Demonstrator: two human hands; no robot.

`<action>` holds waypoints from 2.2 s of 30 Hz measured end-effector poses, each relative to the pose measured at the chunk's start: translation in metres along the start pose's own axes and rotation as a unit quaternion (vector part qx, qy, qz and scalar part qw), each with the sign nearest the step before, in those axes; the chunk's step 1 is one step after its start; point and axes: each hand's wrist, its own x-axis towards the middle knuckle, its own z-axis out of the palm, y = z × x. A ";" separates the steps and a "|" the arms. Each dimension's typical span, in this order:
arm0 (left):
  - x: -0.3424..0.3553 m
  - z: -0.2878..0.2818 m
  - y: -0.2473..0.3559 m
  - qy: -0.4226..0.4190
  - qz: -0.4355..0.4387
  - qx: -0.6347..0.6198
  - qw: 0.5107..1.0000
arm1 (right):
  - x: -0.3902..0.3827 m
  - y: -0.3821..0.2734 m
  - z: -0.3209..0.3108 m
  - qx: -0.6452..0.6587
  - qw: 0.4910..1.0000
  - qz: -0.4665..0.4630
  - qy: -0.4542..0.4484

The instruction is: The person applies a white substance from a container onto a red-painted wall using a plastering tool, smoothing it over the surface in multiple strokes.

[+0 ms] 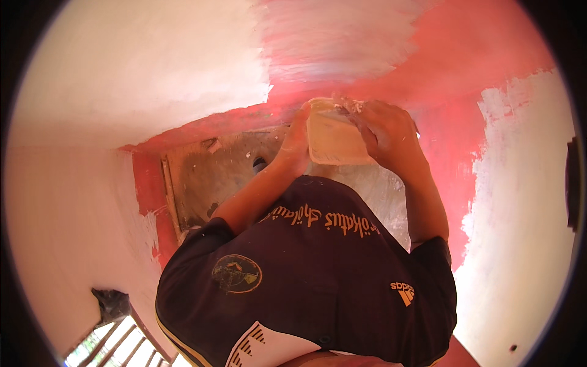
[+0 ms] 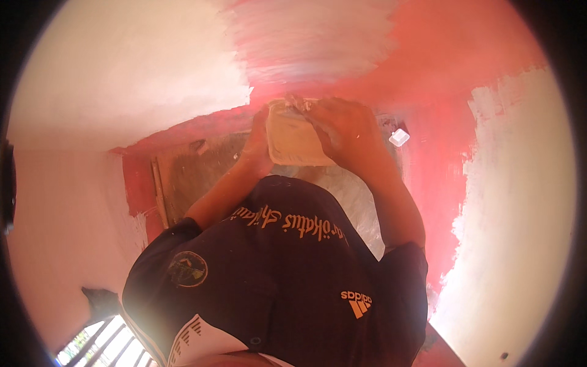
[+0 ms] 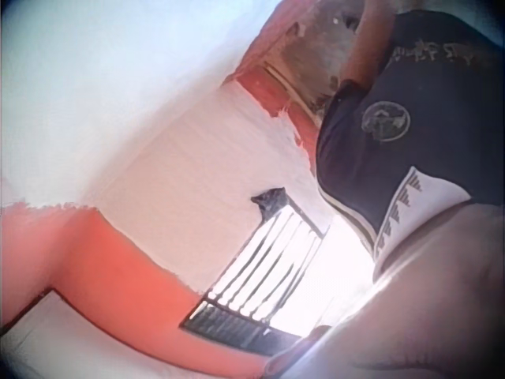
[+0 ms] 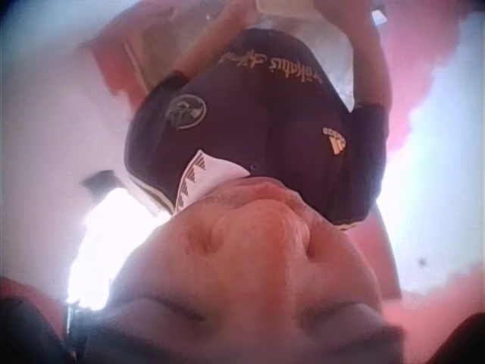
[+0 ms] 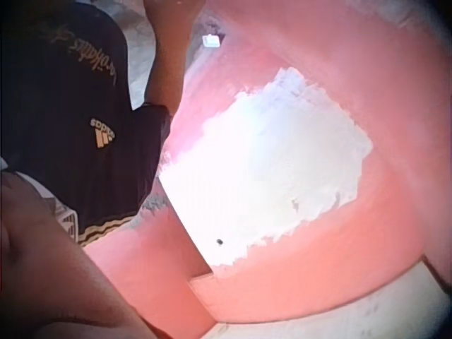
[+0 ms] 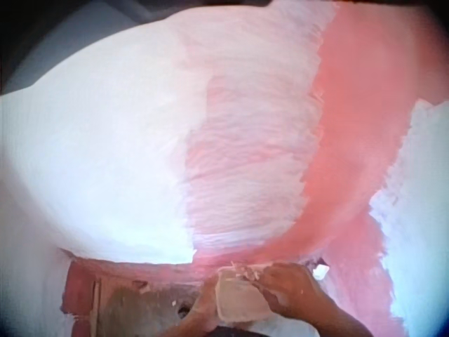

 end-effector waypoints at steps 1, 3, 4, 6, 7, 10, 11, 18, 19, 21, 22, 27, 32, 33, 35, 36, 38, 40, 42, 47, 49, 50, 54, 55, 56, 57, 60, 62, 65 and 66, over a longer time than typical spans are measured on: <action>0.000 0.002 -0.005 0.003 0.008 -0.002 1.000 | -0.006 0.006 0.005 0.014 0.999 -0.035 0.021; -0.002 0.004 -0.012 0.016 0.019 0.000 1.000 | -0.011 0.010 0.009 0.034 0.995 -0.081 0.039; -0.002 0.005 -0.015 0.021 0.027 -0.002 0.999 | -0.014 0.008 0.008 0.031 0.995 -0.096 0.022; -0.003 0.008 -0.021 0.017 0.076 0.021 0.997 | -0.021 0.005 0.003 0.027 0.993 -0.117 0.001; -0.003 0.009 -0.022 0.020 0.081 0.018 0.996 | -0.024 0.004 0.000 0.016 0.992 -0.120 -0.026; -0.009 0.016 -0.023 0.038 0.062 -0.023 0.997 | -0.033 0.005 -0.003 0.020 0.988 -0.141 -0.063; -0.012 0.019 -0.023 0.046 0.061 -0.021 0.997 | -0.035 0.006 -0.004 0.034 0.985 -0.152 -0.070; -0.020 0.022 -0.037 0.047 0.103 0.017 0.993 | -0.026 0.027 -0.020 0.034 0.981 -0.174 -0.073; -0.020 0.025 -0.038 0.046 0.102 0.016 0.994 | -0.023 0.030 -0.014 0.038 0.985 -0.160 -0.054; -0.022 0.028 -0.039 0.073 0.096 0.026 0.992 | -0.028 0.031 -0.003 0.043 0.988 -0.147 -0.034; -0.023 0.030 -0.040 0.073 0.095 0.027 0.992 | -0.034 0.029 0.002 0.032 0.984 -0.173 -0.042; -0.025 0.023 -0.040 0.048 0.093 0.003 0.994 | -0.054 0.017 -0.001 0.075 0.971 -0.207 -0.095; -0.026 0.023 -0.040 0.063 0.082 0.013 0.995 | -0.039 0.022 -0.023 0.063 0.976 -0.208 -0.026; -0.025 0.025 -0.040 0.057 0.080 0.013 0.995 | -0.040 0.025 -0.020 0.060 0.977 -0.204 -0.027; -0.025 0.028 -0.039 0.053 0.077 0.023 0.995 | -0.041 0.030 -0.010 0.073 0.981 -0.177 -0.024; -0.024 0.028 -0.037 0.052 0.078 0.034 0.995 | -0.043 0.029 -0.009 0.072 0.981 -0.176 -0.024; -0.021 0.022 -0.037 0.041 0.077 0.038 0.995 | -0.050 0.020 -0.009 0.080 0.984 -0.118 -0.108; -0.018 0.015 -0.039 0.032 0.074 0.041 0.996 | -0.051 0.021 -0.002 0.118 0.983 -0.096 -0.107; -0.015 0.009 -0.037 0.022 0.054 0.041 0.997 | -0.047 0.021 0.002 0.156 0.980 -0.073 -0.104; -0.017 0.005 -0.013 0.012 0.010 0.000 1.000 | -0.025 0.017 -0.002 0.173 0.981 -0.042 -0.081; -0.019 0.002 -0.006 0.008 -0.019 0.001 1.000 | -0.021 0.017 0.008 0.154 0.984 -0.051 -0.076; -0.018 -0.005 -0.003 0.012 0.003 0.024 1.000 | -0.016 0.015 0.016 0.138 0.986 -0.068 -0.067; -0.022 -0.023 0.012 0.043 0.021 0.018 0.999 | -0.001 -0.009 0.033 0.165 0.983 -0.053 -0.066; -0.021 -0.028 0.017 0.043 0.020 0.019 0.999 | 0.005 -0.013 0.036 0.147 0.985 -0.054 -0.071; -0.020 -0.033 0.022 0.043 0.018 0.008 0.999 | 0.010 -0.017 0.039 0.129 0.987 -0.055 -0.075; -0.020 -0.037 0.027 0.043 0.016 -0.002 0.999 | 0.015 -0.019 0.043 0.129 0.987 -0.053 -0.075; -0.020 -0.047 0.049 0.037 -0.015 -0.035 0.999 | 0.032 -0.024 0.060 0.140 0.986 -0.068 -0.065; -0.015 -0.061 0.061 0.043 -0.027 -0.011 0.999 | 0.045 -0.030 0.067 0.149 0.983 -0.056 -0.094; -0.010 -0.079 0.082 0.056 -0.064 0.000 0.996 | 0.065 -0.037 0.080 0.164 0.980 -0.060 -0.091; -0.008 -0.083 0.088 0.063 -0.091 -0.012 0.994 | 0.071 -0.039 0.082 0.163 0.980 -0.060 -0.092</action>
